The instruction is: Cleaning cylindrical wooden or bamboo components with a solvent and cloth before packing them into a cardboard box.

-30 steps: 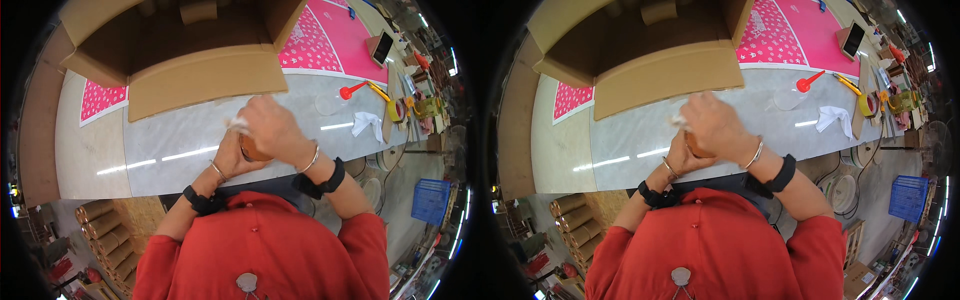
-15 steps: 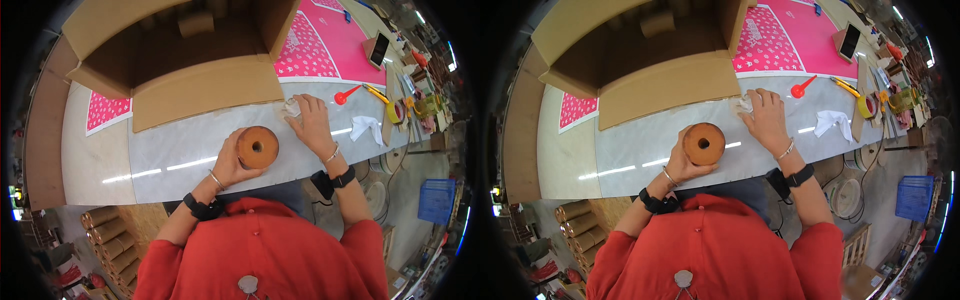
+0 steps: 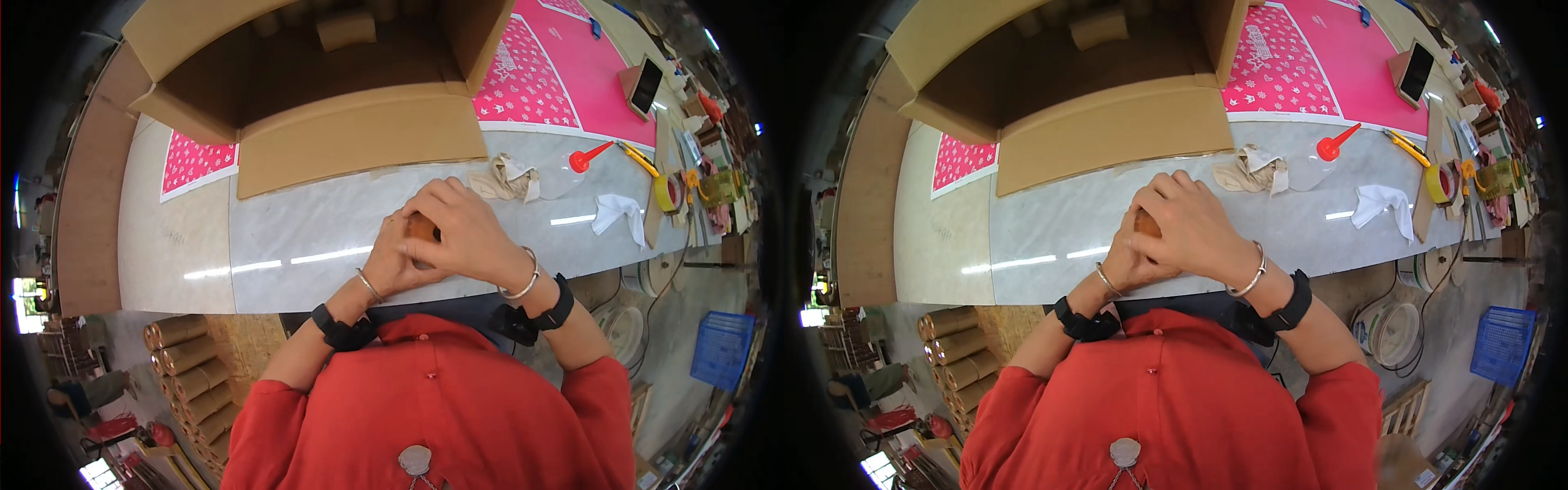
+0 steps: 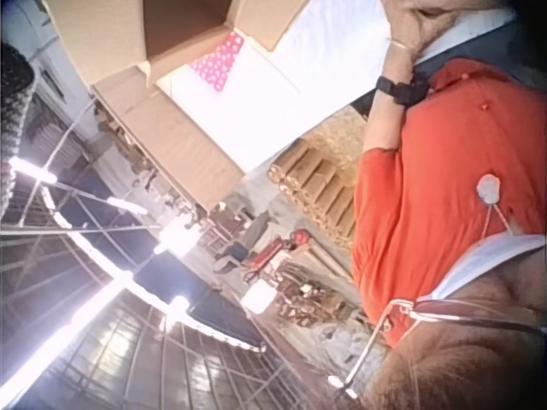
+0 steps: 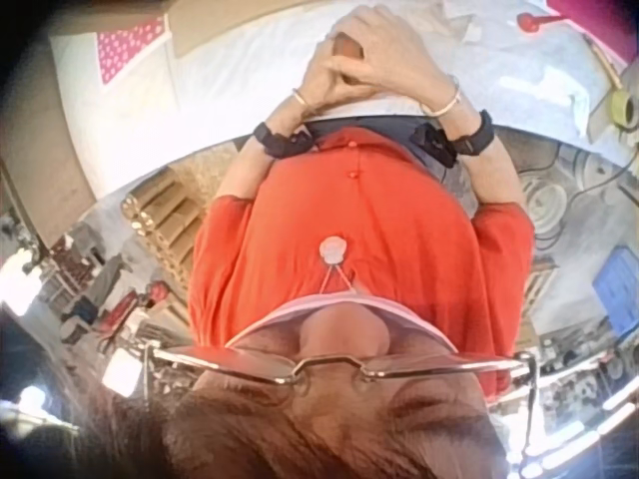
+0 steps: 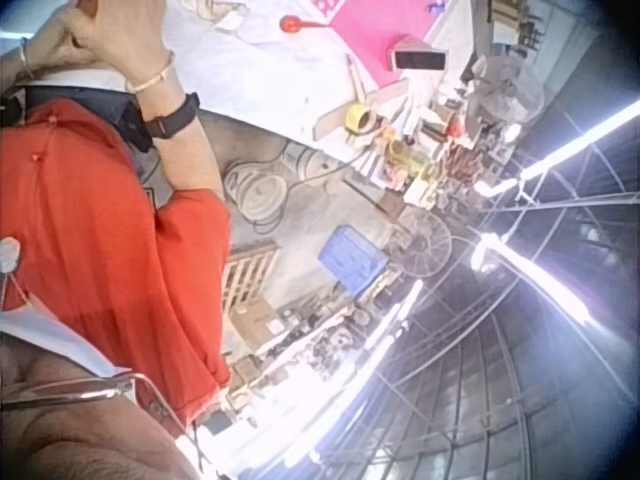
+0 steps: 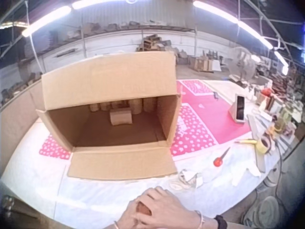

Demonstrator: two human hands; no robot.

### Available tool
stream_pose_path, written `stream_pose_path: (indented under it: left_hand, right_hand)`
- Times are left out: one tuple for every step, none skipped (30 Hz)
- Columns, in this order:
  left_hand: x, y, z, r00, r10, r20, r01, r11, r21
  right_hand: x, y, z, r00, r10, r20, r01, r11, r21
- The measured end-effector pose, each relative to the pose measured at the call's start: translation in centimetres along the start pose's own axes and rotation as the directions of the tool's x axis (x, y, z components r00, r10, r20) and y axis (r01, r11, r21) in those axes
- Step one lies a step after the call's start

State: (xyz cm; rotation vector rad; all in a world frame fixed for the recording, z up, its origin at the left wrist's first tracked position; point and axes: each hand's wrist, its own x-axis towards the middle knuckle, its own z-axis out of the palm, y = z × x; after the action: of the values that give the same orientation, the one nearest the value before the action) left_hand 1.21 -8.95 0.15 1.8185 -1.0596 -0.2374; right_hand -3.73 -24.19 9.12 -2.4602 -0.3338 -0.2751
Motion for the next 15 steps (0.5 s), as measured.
stream_pose_path:
  left_hand:
    - [0.3, 0.0, -0.2, 0.995, 0.061, 0.075, -0.067, 0.994, 0.081]
    - [0.4, 0.4, -0.4, 0.996, 0.060, 0.070, -0.065, 0.994, 0.083]
    - [0.7, 1.0, -0.7, 0.999, 0.013, 0.053, -0.012, 1.000, -0.019]
    - [0.9, 1.4, -0.9, 0.999, -0.034, 0.040, 0.039, 0.992, -0.120]
    - [0.6, 1.5, -1.0, 0.999, -0.034, 0.032, 0.037, 0.993, -0.112]
    - [0.0, 1.7, -1.0, 0.995, -0.102, -0.006, 0.102, 0.993, -0.062]
    - [-0.5, 2.0, -1.1, 0.985, -0.167, -0.047, 0.167, 0.986, -0.013]
    - [-0.4, 2.3, -1.5, 0.987, -0.159, -0.028, 0.159, 0.987, -0.012]
    - [0.1, 3.2, -2.5, 0.989, -0.150, -0.011, 0.150, 0.989, -0.003]
    - [0.4, 4.5, -4.1, 0.975, -0.216, 0.062, 0.219, 0.975, -0.044]
    - [1.1, 5.2, -5.4, 0.979, -0.199, 0.053, 0.201, 0.979, -0.027]
    - [1.7, 5.8, -6.6, 0.983, -0.169, 0.067, 0.177, 0.974, -0.141]
    - [2.0, 6.5, -7.5, 0.987, -0.143, 0.074, 0.157, 0.956, -0.248]
    - [3.1, 7.4, -8.3, 0.985, -0.135, 0.104, 0.160, 0.942, -0.295]
    - [4.1, 7.8, -8.5, 0.987, -0.126, 0.102, 0.150, 0.948, -0.280]
  right_hand:
    - [0.4, 0.2, 0.2, 0.999, 0.046, 0.021, -0.046, 0.999, 0.023]
    - [0.6, 0.3, 0.4, 0.999, 0.041, 0.024, -0.042, 0.999, 0.023]
    - [0.9, 0.3, 0.6, 0.998, 0.057, -0.009, -0.057, 0.998, 0.040]
    - [1.1, 0.4, 0.7, 0.996, 0.073, -0.044, -0.070, 0.996, 0.057]
    - [1.2, 0.3, 0.8, 0.997, 0.061, -0.044, -0.059, 0.997, 0.058]
    - [1.2, 0.5, 0.8, 0.986, 0.162, -0.034, -0.157, 0.980, 0.118]
    - [1.2, 0.7, 0.7, 0.966, 0.259, -0.018, -0.252, 0.951, 0.177]
    - [0.8, 1.3, 0.3, 0.968, 0.247, -0.037, -0.238, 0.957, 0.166]
    - [0.0, 2.1, -0.1, 0.939, 0.343, -0.030, -0.305, 0.870, 0.387]
    - [-0.8, 2.8, -0.4, 0.905, 0.426, 0.002, -0.345, 0.731, 0.589]
    - [-1.7, 3.3, -0.1, 0.912, 0.411, -0.018, -0.322, 0.740, 0.591]
    - [-2.8, 3.4, 0.3, 0.886, 0.437, 0.157, -0.361, 0.436, 0.825]
    - [-3.4, 3.2, 0.9, 0.862, 0.378, 0.338, -0.388, 0.062, 0.920]
    - [-3.6, 2.5, 1.0, 0.871, 0.368, 0.327, -0.375, 0.067, 0.924]
    - [-3.5, 1.6, 0.9, 0.872, 0.232, 0.432, -0.365, -0.279, 0.888]
